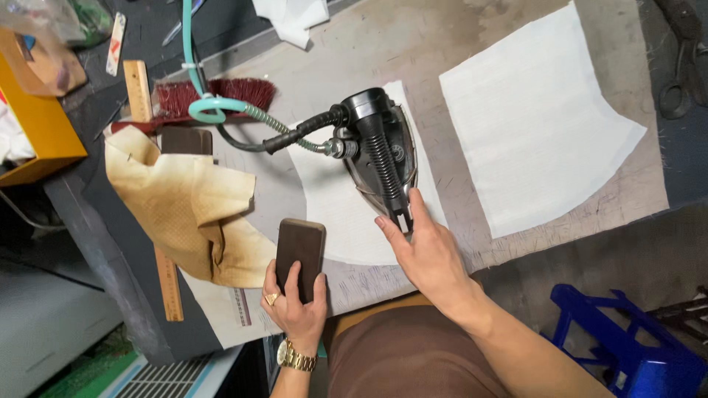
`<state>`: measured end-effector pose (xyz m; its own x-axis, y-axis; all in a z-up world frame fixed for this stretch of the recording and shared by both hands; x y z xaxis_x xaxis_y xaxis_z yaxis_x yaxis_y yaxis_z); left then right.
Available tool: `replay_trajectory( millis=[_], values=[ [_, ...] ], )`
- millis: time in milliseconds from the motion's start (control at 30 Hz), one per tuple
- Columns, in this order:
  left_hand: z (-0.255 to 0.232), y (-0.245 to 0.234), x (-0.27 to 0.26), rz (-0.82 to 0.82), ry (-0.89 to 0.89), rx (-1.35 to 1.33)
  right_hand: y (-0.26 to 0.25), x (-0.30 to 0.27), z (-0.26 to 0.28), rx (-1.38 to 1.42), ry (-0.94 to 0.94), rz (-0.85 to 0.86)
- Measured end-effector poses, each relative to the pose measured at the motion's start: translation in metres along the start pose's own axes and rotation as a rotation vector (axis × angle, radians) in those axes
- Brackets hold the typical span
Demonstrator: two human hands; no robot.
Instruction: The person irons pieces of white fabric on a workstation, using a wood block to press the fabric down after ironing and turning the pieces over to iron both sides.
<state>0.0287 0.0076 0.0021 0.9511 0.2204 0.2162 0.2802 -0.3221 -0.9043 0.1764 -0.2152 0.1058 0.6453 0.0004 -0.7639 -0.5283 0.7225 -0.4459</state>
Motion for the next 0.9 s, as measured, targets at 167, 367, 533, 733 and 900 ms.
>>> replay_trajectory(
  millis=[167, 367, 533, 733, 900],
  values=[
    [0.002, 0.002, -0.002, 0.024, -0.027, -0.01, 0.018, 0.008, -0.023, -0.136, -0.244, -0.216],
    [0.007, 0.003, -0.004, -0.062, 0.017, -0.012, 0.018, 0.004, -0.018, -0.152, -0.227, -0.316],
    [-0.001, 0.0, -0.004, -0.008, 0.008, -0.024, 0.024, 0.018, -0.03, -0.211, -0.28, -0.35],
    [0.0, 0.001, -0.005, -0.012, 0.027, -0.006, 0.02, 0.024, -0.02, -0.148, -0.276, -0.243],
    [0.005, 0.004, -0.009, -0.025, 0.04, 0.017, 0.02, 0.023, -0.019, -0.101, -0.277, -0.191]
  ],
)
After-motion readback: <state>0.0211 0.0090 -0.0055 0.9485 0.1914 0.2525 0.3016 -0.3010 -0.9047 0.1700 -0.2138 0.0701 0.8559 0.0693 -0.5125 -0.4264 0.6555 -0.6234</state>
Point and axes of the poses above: each hand's wrist, its own x-axis towards the middle knuckle, its own y-axis out of the palm, z = x × y, the point moved 2 cm from there along x, towards the middle knuckle, and after that the axes turned 3 degrees about z, right-handed, at the moved point
